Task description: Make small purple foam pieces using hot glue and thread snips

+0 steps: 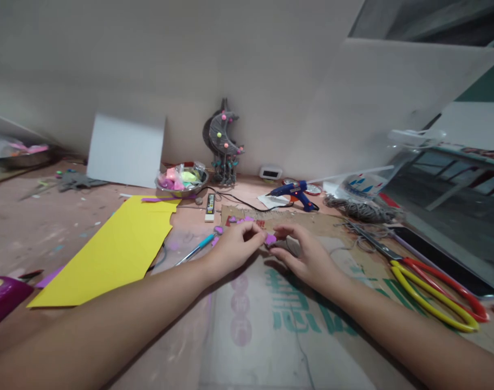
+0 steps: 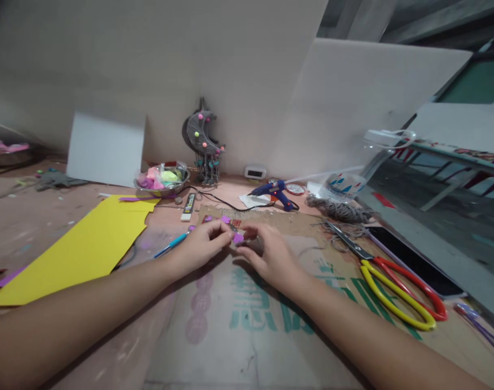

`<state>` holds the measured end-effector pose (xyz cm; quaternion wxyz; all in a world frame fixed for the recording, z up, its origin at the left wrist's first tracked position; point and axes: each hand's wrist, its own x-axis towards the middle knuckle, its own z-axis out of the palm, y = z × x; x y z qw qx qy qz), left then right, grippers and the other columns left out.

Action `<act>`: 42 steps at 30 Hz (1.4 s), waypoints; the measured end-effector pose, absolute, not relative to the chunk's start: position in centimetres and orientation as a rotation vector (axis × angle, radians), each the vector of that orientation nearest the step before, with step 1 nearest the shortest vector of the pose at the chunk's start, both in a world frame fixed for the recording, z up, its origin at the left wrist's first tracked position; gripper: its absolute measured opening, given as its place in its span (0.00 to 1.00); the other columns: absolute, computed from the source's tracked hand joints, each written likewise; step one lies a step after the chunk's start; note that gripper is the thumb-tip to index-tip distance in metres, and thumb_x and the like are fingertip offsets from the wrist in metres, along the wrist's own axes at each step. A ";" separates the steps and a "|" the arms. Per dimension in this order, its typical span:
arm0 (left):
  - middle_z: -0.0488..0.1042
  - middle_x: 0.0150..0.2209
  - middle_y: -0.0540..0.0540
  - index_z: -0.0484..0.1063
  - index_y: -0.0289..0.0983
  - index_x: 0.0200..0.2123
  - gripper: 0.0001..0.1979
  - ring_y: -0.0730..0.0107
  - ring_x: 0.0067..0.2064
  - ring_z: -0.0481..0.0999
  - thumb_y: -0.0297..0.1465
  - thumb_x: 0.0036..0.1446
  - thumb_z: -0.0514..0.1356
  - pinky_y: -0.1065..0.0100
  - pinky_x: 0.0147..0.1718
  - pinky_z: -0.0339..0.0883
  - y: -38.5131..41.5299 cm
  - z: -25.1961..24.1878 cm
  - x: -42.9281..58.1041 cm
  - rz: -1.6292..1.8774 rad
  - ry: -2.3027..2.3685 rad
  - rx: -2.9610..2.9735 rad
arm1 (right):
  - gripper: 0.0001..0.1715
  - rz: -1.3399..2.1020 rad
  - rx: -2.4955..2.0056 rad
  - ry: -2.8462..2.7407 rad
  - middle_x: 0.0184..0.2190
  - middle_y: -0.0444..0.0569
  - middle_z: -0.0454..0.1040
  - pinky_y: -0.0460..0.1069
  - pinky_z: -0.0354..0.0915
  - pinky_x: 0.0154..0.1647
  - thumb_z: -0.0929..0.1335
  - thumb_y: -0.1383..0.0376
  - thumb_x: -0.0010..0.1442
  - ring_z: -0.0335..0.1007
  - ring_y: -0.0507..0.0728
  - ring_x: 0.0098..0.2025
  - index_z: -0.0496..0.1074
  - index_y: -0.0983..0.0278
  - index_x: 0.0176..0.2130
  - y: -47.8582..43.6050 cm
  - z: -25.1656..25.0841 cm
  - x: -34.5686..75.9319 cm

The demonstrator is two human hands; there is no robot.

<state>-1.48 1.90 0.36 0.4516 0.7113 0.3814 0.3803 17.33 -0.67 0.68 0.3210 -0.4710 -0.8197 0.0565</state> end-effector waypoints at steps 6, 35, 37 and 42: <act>0.69 0.28 0.50 0.66 0.36 0.27 0.10 0.71 0.33 0.68 0.36 0.55 0.53 0.71 0.33 0.59 1.9 0.6 -1.4 0.910 0.977 1.740 | 0.07 0.190 -1.266 -2.150 0.33 0.49 0.74 0.53 0.64 0.39 0.64 0.62 0.59 0.69 0.57 0.37 0.69 0.62 0.37 -0.7 1.1 17.7; 0.69 0.29 0.50 0.67 0.35 0.29 0.10 0.71 0.33 0.68 0.36 0.55 0.53 0.71 0.34 0.60 2.0 0.3 -1.2 0.933 0.961 1.710 | 0.28 0.568 -1.284 -1.981 0.40 0.49 0.71 0.48 0.64 0.28 0.63 0.63 0.60 0.62 0.50 0.25 0.51 0.57 0.58 -1.3 0.1 17.4; 0.70 0.29 0.50 0.68 0.35 0.29 0.11 0.70 0.34 0.69 0.36 0.55 0.53 0.71 0.34 0.60 2.1 0.2 -1.2 0.933 0.960 1.722 | 0.28 0.590 -1.301 -1.981 0.42 0.50 0.72 0.47 0.64 0.27 0.63 0.64 0.59 0.63 0.49 0.25 0.51 0.57 0.57 -1.2 0.1 17.2; 0.69 0.29 0.50 0.68 0.35 0.29 0.10 0.70 0.33 0.68 0.35 0.55 0.53 0.71 0.33 0.60 2.1 0.2 -1.1 0.933 0.962 1.728 | 0.26 0.583 -1.326 -2.013 0.38 0.48 0.73 0.47 0.64 0.29 0.63 0.63 0.59 0.66 0.51 0.28 0.54 0.59 0.56 -1.3 0.6 16.9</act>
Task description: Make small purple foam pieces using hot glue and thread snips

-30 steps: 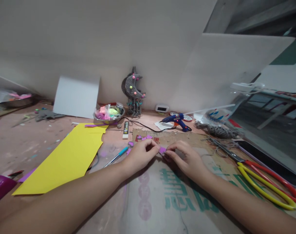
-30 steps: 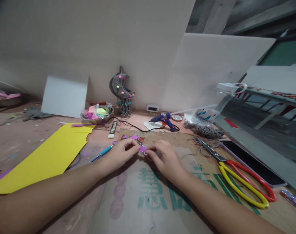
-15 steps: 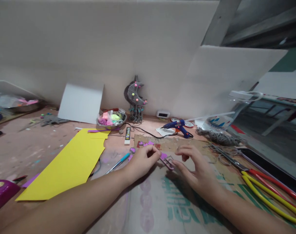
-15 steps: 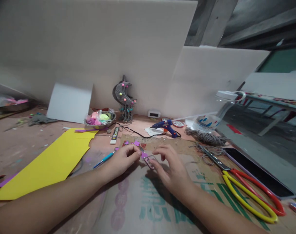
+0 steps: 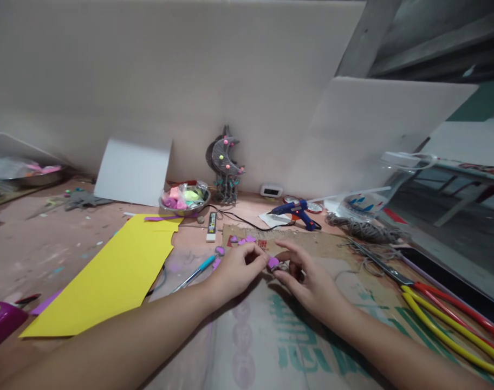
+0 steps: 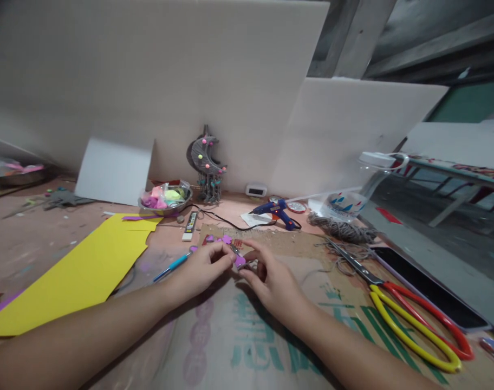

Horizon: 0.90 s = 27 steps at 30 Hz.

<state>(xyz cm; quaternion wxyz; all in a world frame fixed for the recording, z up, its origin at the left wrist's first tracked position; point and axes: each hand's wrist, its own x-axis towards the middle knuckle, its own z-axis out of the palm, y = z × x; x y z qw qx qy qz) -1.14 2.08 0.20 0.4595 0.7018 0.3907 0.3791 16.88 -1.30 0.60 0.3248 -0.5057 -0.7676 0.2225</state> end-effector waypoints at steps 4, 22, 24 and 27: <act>0.68 0.27 0.51 0.67 0.35 0.27 0.09 0.71 0.32 0.68 0.34 0.55 0.53 0.71 0.32 0.59 1.8 0.6 -1.2 0.917 0.958 1.733 | 0.24 0.572 -1.329 -2.019 0.36 0.47 0.73 0.48 0.64 0.31 0.62 0.62 0.60 0.68 0.52 0.30 0.55 0.58 0.56 -1.2 0.5 17.0; 0.69 0.28 0.50 0.67 0.35 0.28 0.11 0.70 0.33 0.69 0.37 0.56 0.52 0.71 0.33 0.60 2.1 0.2 -1.2 0.930 0.964 1.723 | 0.20 0.429 -1.344 -1.902 0.22 0.41 0.64 0.47 0.61 0.26 0.63 0.57 0.59 0.62 0.52 0.23 0.62 0.63 0.49 -1.7 1.4 17.3; 0.69 0.28 0.50 0.67 0.36 0.28 0.11 0.71 0.33 0.69 0.36 0.56 0.53 0.71 0.32 0.60 2.0 0.2 -1.2 0.929 0.965 1.719 | 0.22 0.474 -1.347 -1.901 0.21 0.41 0.64 0.48 0.61 0.26 0.64 0.57 0.59 0.62 0.52 0.23 0.62 0.63 0.51 -1.7 1.6 17.3; 0.71 0.29 0.50 0.68 0.35 0.29 0.10 0.70 0.33 0.70 0.36 0.55 0.53 0.71 0.33 0.61 1.9 0.5 -1.2 0.926 0.960 1.713 | 0.23 0.464 -1.388 -1.941 0.30 0.47 0.72 0.48 0.62 0.26 0.65 0.56 0.58 0.62 0.52 0.24 0.63 0.61 0.52 -1.6 1.7 17.2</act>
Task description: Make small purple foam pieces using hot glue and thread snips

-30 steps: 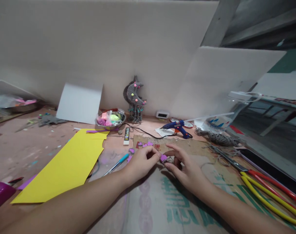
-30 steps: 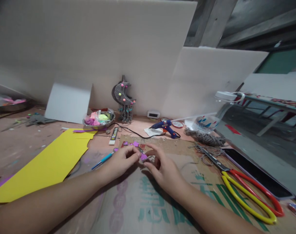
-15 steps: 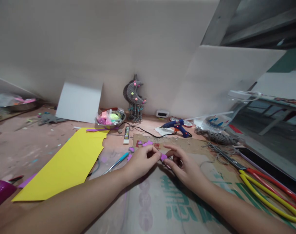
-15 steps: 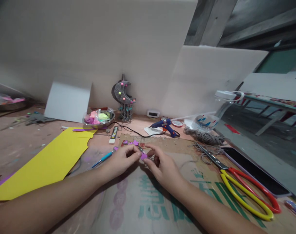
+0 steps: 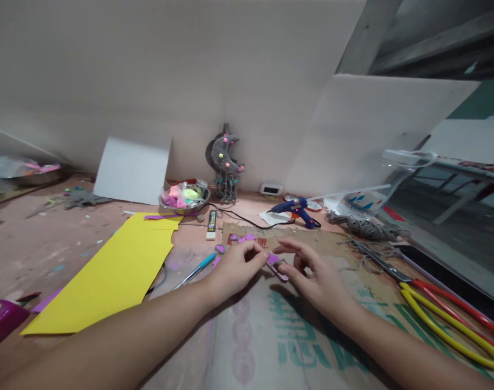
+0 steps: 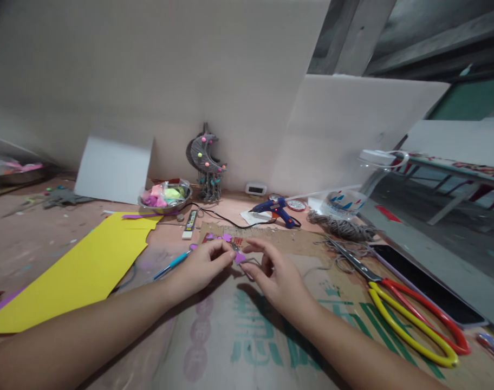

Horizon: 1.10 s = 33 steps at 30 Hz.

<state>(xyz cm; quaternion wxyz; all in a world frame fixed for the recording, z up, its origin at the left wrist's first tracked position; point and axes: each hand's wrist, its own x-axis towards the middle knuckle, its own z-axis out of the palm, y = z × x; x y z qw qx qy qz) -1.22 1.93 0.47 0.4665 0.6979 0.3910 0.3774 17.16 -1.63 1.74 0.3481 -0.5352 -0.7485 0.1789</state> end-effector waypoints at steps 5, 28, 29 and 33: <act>0.71 0.29 0.49 0.68 0.35 0.28 0.09 0.70 0.33 0.70 0.34 0.55 0.53 0.71 0.34 0.62 1.4 1.1 -1.2 0.930 0.973 1.758 | 0.16 0.335 -1.363 -2.006 0.31 0.50 0.74 0.53 0.62 0.39 0.60 0.57 0.62 0.68 0.58 0.36 0.73 0.61 0.34 -1.2 2.3 17.4; 0.72 0.38 0.46 0.66 0.37 0.42 0.12 0.69 0.38 0.72 0.28 0.53 0.56 0.68 0.39 0.66 0.3 0.7 -1.1 0.919 0.712 1.997 | 0.15 0.563 -1.290 -1.978 0.30 0.48 0.72 0.52 0.61 0.43 0.63 0.61 0.59 0.68 0.57 0.37 0.70 0.62 0.24 -0.9 2.4 17.0; 0.73 0.38 0.46 0.67 0.36 0.41 0.11 0.70 0.38 0.72 0.28 0.53 0.55 0.68 0.39 0.66 0.3 0.7 -1.2 0.919 0.718 2.006 | 0.14 0.565 -1.288 -1.977 0.30 0.48 0.73 0.52 0.61 0.43 0.63 0.61 0.59 0.68 0.57 0.37 0.70 0.62 0.24 -0.9 2.4 17.0; 0.73 0.36 0.46 0.68 0.36 0.37 0.07 0.70 0.38 0.72 0.27 0.52 0.56 0.69 0.39 0.66 0.3 1.0 -1.3 0.947 0.768 2.051 | 0.14 0.576 -1.269 -1.976 0.31 0.49 0.73 0.52 0.62 0.43 0.63 0.61 0.58 0.68 0.56 0.38 0.70 0.62 0.25 -0.9 2.2 17.0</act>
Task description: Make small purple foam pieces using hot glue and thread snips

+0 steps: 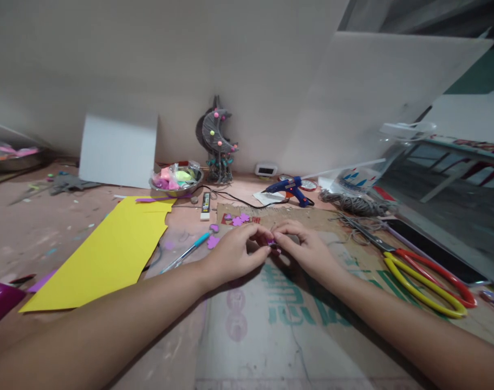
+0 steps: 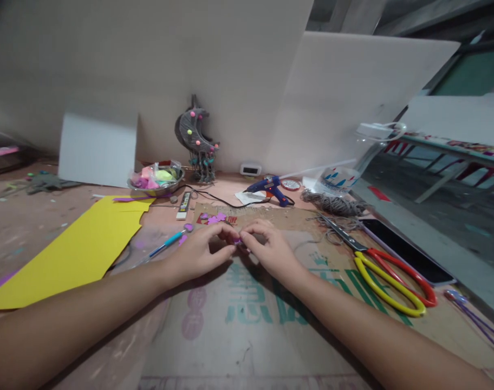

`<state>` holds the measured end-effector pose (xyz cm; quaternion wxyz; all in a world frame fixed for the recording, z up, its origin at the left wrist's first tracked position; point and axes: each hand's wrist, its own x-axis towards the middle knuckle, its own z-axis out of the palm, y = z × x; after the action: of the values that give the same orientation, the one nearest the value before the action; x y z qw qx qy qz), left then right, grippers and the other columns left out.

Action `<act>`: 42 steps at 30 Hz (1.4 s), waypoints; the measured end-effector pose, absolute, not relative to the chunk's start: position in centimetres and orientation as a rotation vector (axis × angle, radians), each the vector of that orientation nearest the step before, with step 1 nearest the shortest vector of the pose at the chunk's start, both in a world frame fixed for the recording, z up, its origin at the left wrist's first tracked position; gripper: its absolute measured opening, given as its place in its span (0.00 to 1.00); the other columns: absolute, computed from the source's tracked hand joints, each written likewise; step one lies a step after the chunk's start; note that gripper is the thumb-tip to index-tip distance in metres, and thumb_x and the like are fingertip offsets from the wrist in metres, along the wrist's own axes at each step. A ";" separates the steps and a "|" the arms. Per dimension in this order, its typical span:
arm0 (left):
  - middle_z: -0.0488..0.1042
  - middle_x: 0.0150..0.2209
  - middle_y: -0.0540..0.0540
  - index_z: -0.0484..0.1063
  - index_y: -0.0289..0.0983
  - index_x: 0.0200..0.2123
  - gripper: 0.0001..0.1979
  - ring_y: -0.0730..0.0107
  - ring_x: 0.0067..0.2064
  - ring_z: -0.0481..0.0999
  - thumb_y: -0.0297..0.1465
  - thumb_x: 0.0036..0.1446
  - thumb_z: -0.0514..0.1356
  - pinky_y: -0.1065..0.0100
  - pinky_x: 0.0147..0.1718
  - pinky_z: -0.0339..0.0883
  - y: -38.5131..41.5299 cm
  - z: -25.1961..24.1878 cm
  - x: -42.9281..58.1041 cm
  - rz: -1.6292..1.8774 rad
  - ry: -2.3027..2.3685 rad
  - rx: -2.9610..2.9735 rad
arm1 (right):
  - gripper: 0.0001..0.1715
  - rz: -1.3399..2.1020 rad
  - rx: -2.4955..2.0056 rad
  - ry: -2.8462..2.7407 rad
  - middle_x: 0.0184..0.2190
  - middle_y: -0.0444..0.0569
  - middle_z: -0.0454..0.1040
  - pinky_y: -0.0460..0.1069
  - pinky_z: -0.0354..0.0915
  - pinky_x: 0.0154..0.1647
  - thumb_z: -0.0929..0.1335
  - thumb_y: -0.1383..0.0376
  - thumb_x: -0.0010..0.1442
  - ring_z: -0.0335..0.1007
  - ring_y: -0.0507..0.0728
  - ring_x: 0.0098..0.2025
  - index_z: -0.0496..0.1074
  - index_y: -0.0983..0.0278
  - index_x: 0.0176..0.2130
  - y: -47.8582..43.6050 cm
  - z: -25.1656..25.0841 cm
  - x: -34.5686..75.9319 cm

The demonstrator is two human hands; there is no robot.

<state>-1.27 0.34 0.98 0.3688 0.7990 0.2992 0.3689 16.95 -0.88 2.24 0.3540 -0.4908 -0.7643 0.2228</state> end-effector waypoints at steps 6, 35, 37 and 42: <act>0.73 0.36 0.47 0.69 0.37 0.36 0.07 0.68 0.40 0.72 0.27 0.51 0.57 0.67 0.41 0.66 0.4 1.0 -1.4 0.976 0.803 2.110 | 0.13 0.565 -1.263 -1.992 0.31 0.48 0.73 0.52 0.62 0.42 0.63 0.61 0.59 0.68 0.56 0.37 0.70 0.62 0.26 -0.8 2.0 17.0; 0.71 0.37 0.47 0.68 0.36 0.37 0.08 0.68 0.42 0.70 0.25 0.52 0.55 0.67 0.44 0.63 0.5 1.1 -1.5 1.051 0.844 2.107 | 0.13 0.905 -1.400 -1.748 0.27 0.45 0.74 0.47 0.65 0.29 0.65 0.59 0.56 0.71 0.53 0.28 0.68 0.64 0.39 -1.5 1.9 17.6; 0.71 0.37 0.47 0.68 0.36 0.37 0.07 0.68 0.42 0.70 0.26 0.53 0.55 0.67 0.43 0.63 0.4 1.1 -1.5 1.052 0.861 2.109 | 0.10 0.883 -1.426 -1.740 0.27 0.46 0.75 0.47 0.65 0.30 0.65 0.58 0.56 0.71 0.53 0.29 0.69 0.63 0.33 -1.6 2.1 17.5; 0.71 0.36 0.48 0.68 0.36 0.36 0.06 0.69 0.41 0.70 0.26 0.53 0.55 0.67 0.43 0.63 0.5 1.1 -1.4 1.065 0.858 2.111 | 0.10 0.883 -1.440 -1.729 0.26 0.45 0.75 0.48 0.65 0.31 0.66 0.58 0.55 0.71 0.54 0.29 0.69 0.63 0.30 -1.7 2.3 17.4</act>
<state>-1.41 0.49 1.07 0.3079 0.7985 0.3246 0.4028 17.38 -1.66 2.35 0.3544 -0.5571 -0.6688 0.3416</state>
